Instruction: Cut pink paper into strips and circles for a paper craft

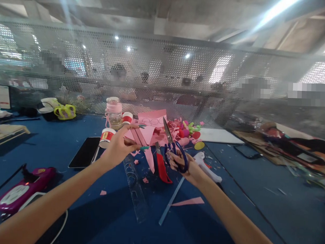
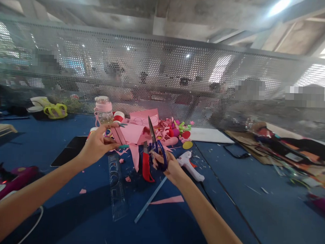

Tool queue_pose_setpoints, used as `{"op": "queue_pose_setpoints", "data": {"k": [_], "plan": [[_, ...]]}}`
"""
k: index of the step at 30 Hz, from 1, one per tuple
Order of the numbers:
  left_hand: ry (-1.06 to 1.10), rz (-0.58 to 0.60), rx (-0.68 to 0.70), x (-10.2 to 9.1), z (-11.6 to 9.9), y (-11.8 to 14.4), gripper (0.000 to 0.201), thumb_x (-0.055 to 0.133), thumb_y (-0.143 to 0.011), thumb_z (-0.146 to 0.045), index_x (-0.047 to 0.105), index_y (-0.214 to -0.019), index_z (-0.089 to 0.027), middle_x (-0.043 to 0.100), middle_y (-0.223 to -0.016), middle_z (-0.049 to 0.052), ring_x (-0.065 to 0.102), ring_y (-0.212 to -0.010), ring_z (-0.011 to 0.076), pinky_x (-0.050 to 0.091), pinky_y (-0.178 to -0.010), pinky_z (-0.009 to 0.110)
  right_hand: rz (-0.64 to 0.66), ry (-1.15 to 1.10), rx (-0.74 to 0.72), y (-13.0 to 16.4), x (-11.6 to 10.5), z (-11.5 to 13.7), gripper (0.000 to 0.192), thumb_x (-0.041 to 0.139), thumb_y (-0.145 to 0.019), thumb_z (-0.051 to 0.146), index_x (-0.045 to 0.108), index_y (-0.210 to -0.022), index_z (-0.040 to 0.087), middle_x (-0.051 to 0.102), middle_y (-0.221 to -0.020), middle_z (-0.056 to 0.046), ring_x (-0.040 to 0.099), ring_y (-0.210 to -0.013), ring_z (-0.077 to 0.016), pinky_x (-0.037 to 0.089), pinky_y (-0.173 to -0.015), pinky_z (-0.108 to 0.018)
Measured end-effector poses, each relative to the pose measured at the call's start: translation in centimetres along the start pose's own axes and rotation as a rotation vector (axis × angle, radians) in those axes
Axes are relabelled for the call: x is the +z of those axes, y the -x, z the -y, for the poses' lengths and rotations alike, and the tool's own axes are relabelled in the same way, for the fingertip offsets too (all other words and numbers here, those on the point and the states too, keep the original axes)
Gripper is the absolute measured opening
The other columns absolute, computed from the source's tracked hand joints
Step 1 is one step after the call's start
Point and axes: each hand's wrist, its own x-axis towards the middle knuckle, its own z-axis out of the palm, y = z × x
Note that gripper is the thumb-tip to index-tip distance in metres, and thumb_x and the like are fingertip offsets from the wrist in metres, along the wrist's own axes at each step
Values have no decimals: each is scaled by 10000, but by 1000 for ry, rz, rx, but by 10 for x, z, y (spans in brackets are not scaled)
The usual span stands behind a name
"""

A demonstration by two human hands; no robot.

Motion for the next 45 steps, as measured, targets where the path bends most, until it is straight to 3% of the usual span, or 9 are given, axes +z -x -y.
{"op": "queue_pose_setpoints", "data": {"k": [3,6,10,15,17,26,36,41,45], "plan": [[-1,14,33,-5,-9,-10,571,728,-631,-197,461,-1136,-203,614,-776,-10,661,-626,151,535,-556,221,237,-393,27,10,0,-3,302,754,-611,347,532,-734,182,418,-553,66,325,-422,-37,298,-405,-171],[13,72,52,-5,-16,-17,587,730,-626,-166,458,-1144,-206,589,-650,-44,664,-614,159,533,-537,210,341,-460,73,17,2,-9,328,742,-636,418,512,-683,188,339,-502,92,223,-368,-18,209,-346,-157],[74,139,59,-3,-20,-20,579,735,-626,-162,466,-1135,-222,595,-628,-53,655,-575,142,517,-481,180,184,-373,-49,24,14,-15,471,755,-511,562,508,-730,225,377,-550,84,301,-414,-45,334,-414,-191],[198,125,43,3,-21,-16,554,747,-581,-117,507,-1067,-230,538,-1146,11,626,-551,53,533,-505,153,128,-188,-149,36,35,-12,458,679,-599,604,490,-732,208,390,-610,52,338,-513,-76,322,-448,-199],[225,145,25,6,-21,-14,559,743,-577,-100,505,-1067,-224,501,-1207,23,615,-541,35,531,-501,142,136,-105,-154,41,41,-9,437,632,-660,601,471,-735,202,383,-625,49,334,-521,-77,323,-456,-200],[271,152,71,8,-28,-8,554,750,-580,-81,517,-1063,-219,532,-1162,11,574,-500,5,528,-471,118,179,100,-174,59,48,-5,499,306,-814,670,432,-792,188,403,-624,40,328,-449,-68,290,-404,-215],[178,182,-23,10,-27,-7,573,724,-585,-69,513,-1098,-212,554,-1136,27,654,-566,81,546,-510,144,161,224,-138,64,50,4,430,316,-866,579,437,-730,190,369,-557,52,306,-433,-68,280,-376,-199],[109,186,-28,10,-26,-7,558,705,-615,-93,503,-1122,-206,631,-944,8,671,-581,127,567,-534,176,144,230,-145,61,48,1,409,375,-843,585,462,-746,197,368,-550,52,314,-443,-80,283,-384,-206],[73,179,-15,10,-26,-6,549,699,-624,-97,503,-1123,-214,606,-1056,29,686,-622,147,577,-561,187,127,260,-180,60,48,3,422,401,-824,598,476,-735,192,393,-584,35,349,-497,-96,300,-414,-210]]}}
